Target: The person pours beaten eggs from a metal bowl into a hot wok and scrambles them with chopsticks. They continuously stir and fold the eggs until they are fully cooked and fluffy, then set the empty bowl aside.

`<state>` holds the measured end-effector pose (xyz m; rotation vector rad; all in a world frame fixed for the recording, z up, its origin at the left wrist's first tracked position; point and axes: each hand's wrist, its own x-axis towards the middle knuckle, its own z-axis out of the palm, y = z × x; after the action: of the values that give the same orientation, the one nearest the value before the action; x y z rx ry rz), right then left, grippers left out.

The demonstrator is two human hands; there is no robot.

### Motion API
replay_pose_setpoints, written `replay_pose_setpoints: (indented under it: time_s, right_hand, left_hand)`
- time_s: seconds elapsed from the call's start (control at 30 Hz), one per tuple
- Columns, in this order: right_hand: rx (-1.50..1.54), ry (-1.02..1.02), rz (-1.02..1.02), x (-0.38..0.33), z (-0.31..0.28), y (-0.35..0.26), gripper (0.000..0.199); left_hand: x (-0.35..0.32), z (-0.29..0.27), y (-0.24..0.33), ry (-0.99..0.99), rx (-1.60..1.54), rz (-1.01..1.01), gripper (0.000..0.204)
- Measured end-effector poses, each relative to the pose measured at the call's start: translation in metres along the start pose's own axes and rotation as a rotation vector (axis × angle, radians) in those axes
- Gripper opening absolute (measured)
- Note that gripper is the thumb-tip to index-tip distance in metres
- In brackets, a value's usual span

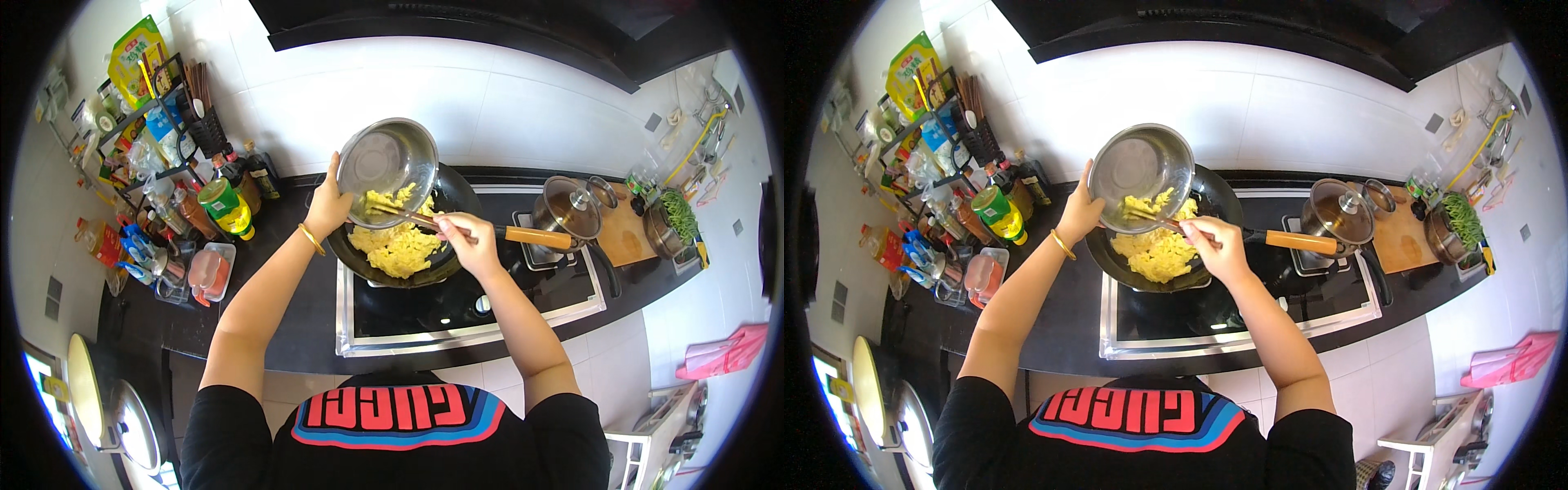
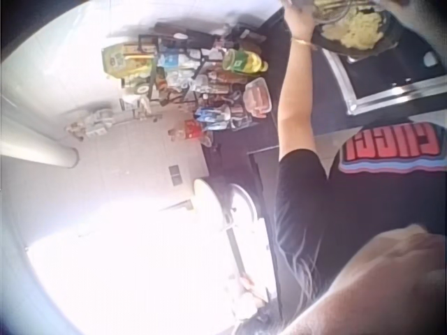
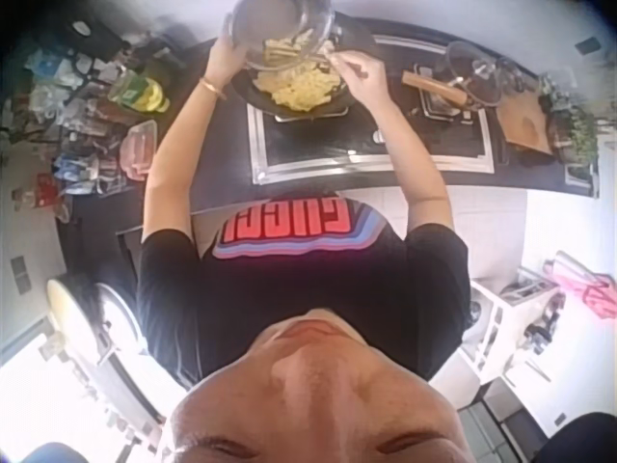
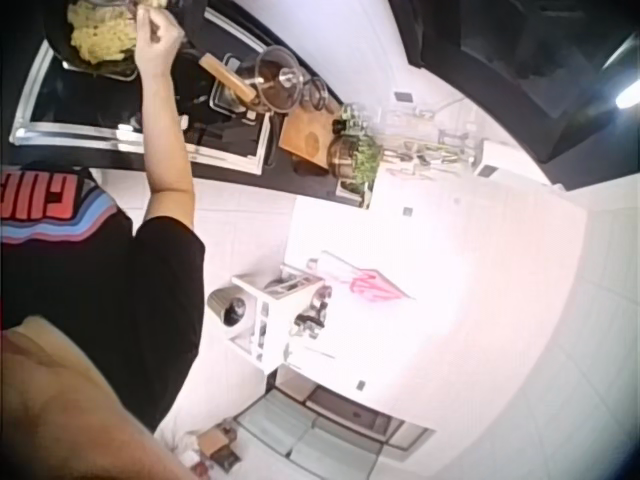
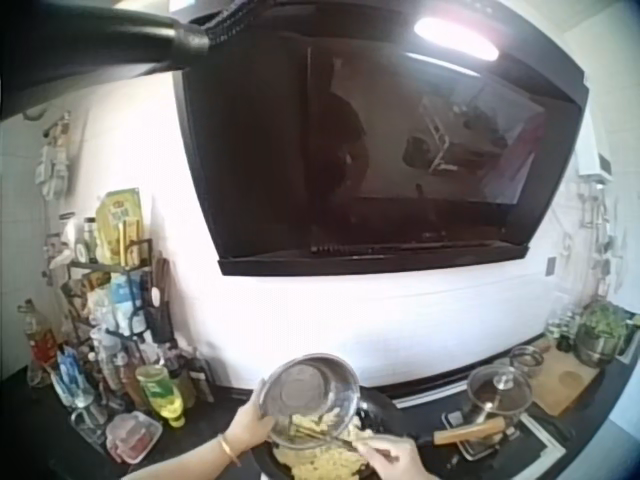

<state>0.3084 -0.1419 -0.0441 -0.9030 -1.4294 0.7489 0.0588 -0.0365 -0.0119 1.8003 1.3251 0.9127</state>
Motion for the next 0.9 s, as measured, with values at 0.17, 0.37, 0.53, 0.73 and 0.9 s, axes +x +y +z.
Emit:
replay_pose_setpoints:
  time_s: [0.17, 0.37, 0.53, 0.73, 0.9]
  right_hand:
    - [-0.159, 0.25, -0.087, -0.001, -0.019, 0.009, 0.018]
    - [-0.187, 0.231, -0.137, 0.003, -0.03, 0.011, 0.015]
    - [-0.338, 0.233, -0.322, 0.003, -0.035, 0.004, 0.013]
    - [-0.298, 0.181, -0.281, 0.003, -0.03, -0.002, 0.011]
    - [-0.285, 0.131, -0.272, -0.002, -0.033, -0.009, 0.012]
  left_hand:
    - [-0.006, 0.0, 0.005, 0.038, 0.21, 0.142, 0.083]
    - [-0.007, 0.011, -0.001, 0.159, 0.41, 0.504, 0.087]
    - [-0.011, 0.011, -0.003, 0.139, 0.474, 0.522, 0.088]
    - [-0.014, 0.014, 0.002, 0.171, 0.475, 0.583, 0.089]
    - [-0.013, 0.014, -0.002, 0.181, 0.51, 0.631, 0.087]
